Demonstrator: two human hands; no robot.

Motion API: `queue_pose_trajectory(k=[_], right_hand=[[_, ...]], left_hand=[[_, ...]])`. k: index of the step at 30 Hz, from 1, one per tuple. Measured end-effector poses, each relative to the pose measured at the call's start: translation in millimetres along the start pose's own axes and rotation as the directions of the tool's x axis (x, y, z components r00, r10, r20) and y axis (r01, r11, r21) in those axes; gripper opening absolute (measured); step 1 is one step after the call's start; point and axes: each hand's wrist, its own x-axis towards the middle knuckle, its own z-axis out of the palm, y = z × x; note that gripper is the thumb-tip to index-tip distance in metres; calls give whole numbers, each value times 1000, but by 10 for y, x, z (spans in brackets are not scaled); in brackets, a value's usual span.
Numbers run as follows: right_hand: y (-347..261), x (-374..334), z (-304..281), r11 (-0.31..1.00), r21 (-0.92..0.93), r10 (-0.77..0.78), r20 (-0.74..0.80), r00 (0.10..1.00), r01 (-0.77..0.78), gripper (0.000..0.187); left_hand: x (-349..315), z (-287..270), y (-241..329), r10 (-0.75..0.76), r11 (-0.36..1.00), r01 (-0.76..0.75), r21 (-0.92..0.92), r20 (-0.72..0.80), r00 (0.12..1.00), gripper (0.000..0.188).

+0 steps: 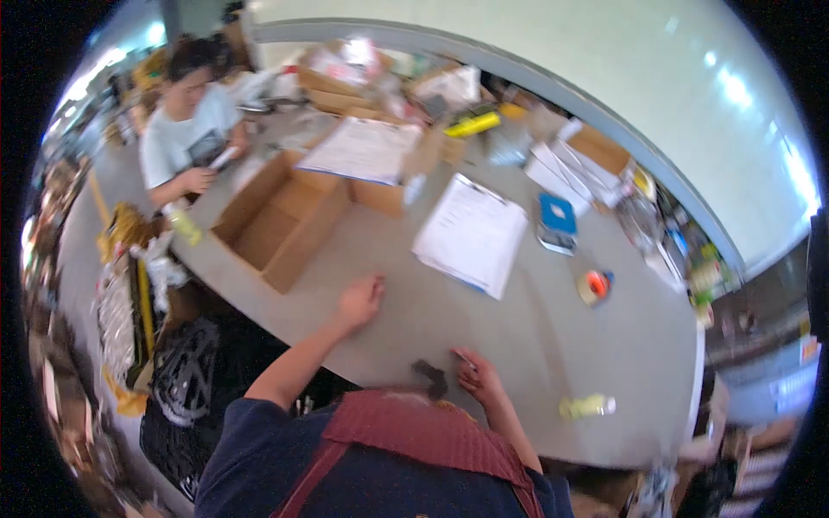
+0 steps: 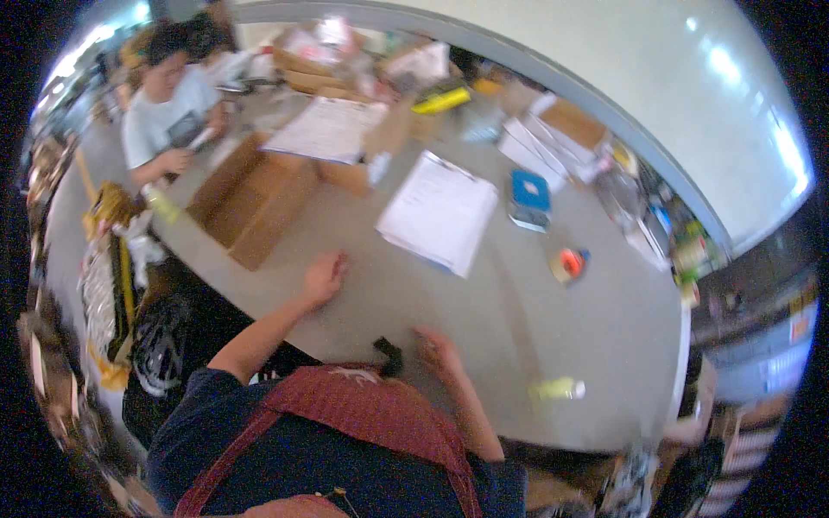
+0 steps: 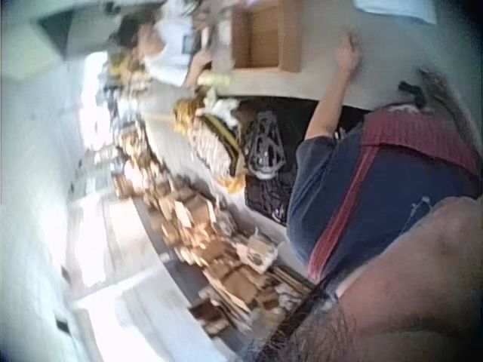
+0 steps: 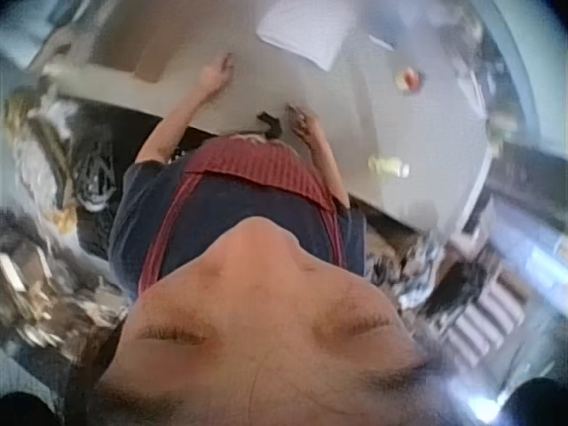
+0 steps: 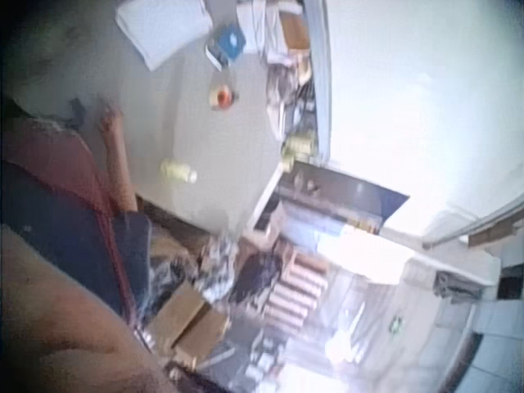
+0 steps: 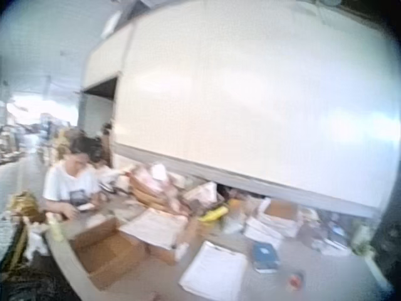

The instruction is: The person walks through a warehouse to a workbench, looks at a clipboard, and handles small parts and boxes.

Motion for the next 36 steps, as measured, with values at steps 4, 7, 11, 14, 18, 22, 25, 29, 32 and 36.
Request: queue_pose_trajectory(k=[4,7,11,14,18,22,25,29,32,36], right_hand=[[33,-15,-18,922,-385,-18,80,997,48,30],[-108,-93,-70,893,-447,7,118,993,47,38],[-467,-334,-47,930,-321,-89,281,956,181,40],[-606,-403,-80,978,3,-201,283,938,209,43],[-399,-174,-345,986,-149,-74,25,997,77,44],[-371,-165,-367,980,133,-174,222,959,147,41],[-336,-204,-196,982,93,-170,47,984,165,38],[-417,-278,-102,970,29,-243,8,970,242,32],[-445,-140,-45,946,53,-319,-6,948,319,30],[-527,-5,-46,956,-56,-290,-37,956,288,28]], left_hand=[[35,89,-197,230,958,-212,193,-75,970,23],[55,31,-99,213,975,-207,84,-78,974,21],[36,5,-48,180,984,-179,21,-125,976,17],[67,19,-36,80,997,-79,16,-89,993,15],[85,0,-24,160,986,-165,-28,-128,979,14],[62,-18,30,155,986,-164,-43,-161,975,13],[34,-72,59,155,986,-162,-32,-163,974,14],[45,-80,56,222,974,-215,68,-130,966,14],[61,-48,55,170,984,-175,-25,-138,976,12],[104,-147,82,254,962,-243,122,-81,964,11]])
